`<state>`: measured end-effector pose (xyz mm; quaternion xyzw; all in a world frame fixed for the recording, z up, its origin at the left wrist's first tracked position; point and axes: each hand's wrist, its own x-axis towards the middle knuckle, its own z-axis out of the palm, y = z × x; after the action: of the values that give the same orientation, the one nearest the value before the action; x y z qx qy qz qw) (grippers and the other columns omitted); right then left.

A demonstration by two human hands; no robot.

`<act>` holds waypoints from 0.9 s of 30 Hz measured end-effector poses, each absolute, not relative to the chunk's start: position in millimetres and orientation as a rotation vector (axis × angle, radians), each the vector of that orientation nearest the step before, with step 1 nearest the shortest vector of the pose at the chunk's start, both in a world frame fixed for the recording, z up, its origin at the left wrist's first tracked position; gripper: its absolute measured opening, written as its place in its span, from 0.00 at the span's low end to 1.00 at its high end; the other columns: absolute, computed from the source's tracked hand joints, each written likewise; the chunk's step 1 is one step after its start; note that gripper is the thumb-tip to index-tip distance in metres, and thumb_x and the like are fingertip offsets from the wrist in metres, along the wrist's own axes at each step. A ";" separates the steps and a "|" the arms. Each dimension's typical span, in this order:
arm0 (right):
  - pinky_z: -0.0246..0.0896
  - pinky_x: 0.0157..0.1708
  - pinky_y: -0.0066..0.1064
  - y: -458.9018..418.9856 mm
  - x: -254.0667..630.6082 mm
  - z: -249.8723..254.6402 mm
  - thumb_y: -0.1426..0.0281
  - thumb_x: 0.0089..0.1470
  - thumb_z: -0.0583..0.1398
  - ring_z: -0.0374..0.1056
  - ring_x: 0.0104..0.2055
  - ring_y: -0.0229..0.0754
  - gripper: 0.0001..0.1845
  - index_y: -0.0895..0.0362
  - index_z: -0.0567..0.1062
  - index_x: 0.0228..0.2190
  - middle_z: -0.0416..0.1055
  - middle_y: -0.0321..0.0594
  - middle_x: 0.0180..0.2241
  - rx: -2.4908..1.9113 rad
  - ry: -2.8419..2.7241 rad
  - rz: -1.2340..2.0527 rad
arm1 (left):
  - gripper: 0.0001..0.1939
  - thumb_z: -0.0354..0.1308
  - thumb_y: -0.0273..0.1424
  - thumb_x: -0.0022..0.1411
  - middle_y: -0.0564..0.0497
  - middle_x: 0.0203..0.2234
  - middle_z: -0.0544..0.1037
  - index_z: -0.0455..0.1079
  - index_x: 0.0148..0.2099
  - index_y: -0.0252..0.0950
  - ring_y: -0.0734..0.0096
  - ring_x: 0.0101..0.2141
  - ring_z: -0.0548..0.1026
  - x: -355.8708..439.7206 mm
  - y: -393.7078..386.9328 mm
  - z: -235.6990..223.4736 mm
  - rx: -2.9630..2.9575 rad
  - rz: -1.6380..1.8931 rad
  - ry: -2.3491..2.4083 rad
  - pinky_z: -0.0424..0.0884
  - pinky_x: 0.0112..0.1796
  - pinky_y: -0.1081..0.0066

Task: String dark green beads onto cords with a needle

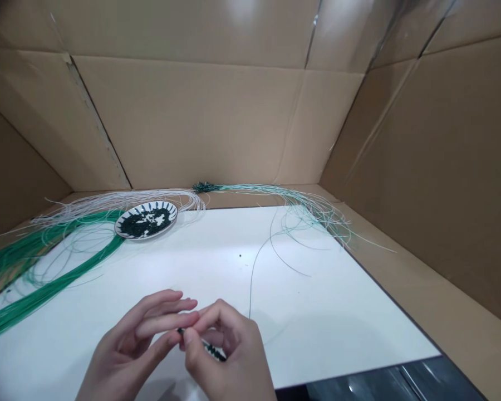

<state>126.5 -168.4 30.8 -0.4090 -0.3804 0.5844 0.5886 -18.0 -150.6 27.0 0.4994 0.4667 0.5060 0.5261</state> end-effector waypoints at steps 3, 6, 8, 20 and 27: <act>0.71 0.33 0.26 -170.2 126.6 31.6 0.62 0.49 0.71 0.74 0.29 0.38 0.15 0.57 0.74 0.21 0.76 0.37 0.26 -0.955 -0.898 1.344 | 0.13 0.71 0.35 0.55 0.52 0.43 0.86 0.79 0.44 0.47 0.62 0.48 0.80 -19.4 -151.5 26.0 1.219 1.238 1.074 0.73 0.49 0.73; 0.70 0.33 0.26 -173.7 127.8 32.8 0.60 0.49 0.71 0.73 0.29 0.38 0.16 0.58 0.75 0.22 0.76 0.38 0.26 -0.921 -0.915 1.337 | 0.04 0.68 0.30 0.57 0.51 0.39 0.82 0.81 0.35 0.45 0.63 0.45 0.78 -20.9 -151.5 27.4 1.407 1.294 0.995 0.72 0.44 0.75; 0.70 0.33 0.26 -176.9 129.7 33.5 0.60 0.50 0.71 0.74 0.30 0.38 0.15 0.58 0.77 0.23 0.76 0.39 0.27 -0.924 -0.948 1.326 | 0.06 0.66 0.27 0.58 0.51 0.34 0.80 0.81 0.31 0.44 0.65 0.41 0.77 -21.6 -152.3 29.5 1.486 1.302 0.954 0.72 0.42 0.76; 0.68 0.34 0.25 -183.0 139.0 29.2 0.63 0.51 0.70 0.73 0.30 0.39 0.12 0.58 0.80 0.23 0.77 0.37 0.25 -1.049 -1.042 1.276 | 0.06 0.60 0.28 0.62 0.49 0.34 0.77 0.76 0.32 0.39 0.63 0.41 0.76 -24.1 -157.8 30.3 1.530 1.145 0.958 0.69 0.43 0.73; 0.69 0.31 0.25 -179.7 133.4 18.5 0.62 0.50 0.70 0.73 0.29 0.39 0.11 0.57 0.79 0.27 0.76 0.37 0.28 -1.119 -1.106 1.220 | 0.07 0.58 0.25 0.60 0.49 0.34 0.75 0.71 0.29 0.38 0.65 0.38 0.76 -22.9 -150.3 22.0 1.623 1.100 0.924 0.68 0.42 0.71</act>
<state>133.4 -179.7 18.5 -0.4715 -0.4659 0.5141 0.5444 -22.9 -150.3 22.0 0.6616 0.3769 0.4486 0.4680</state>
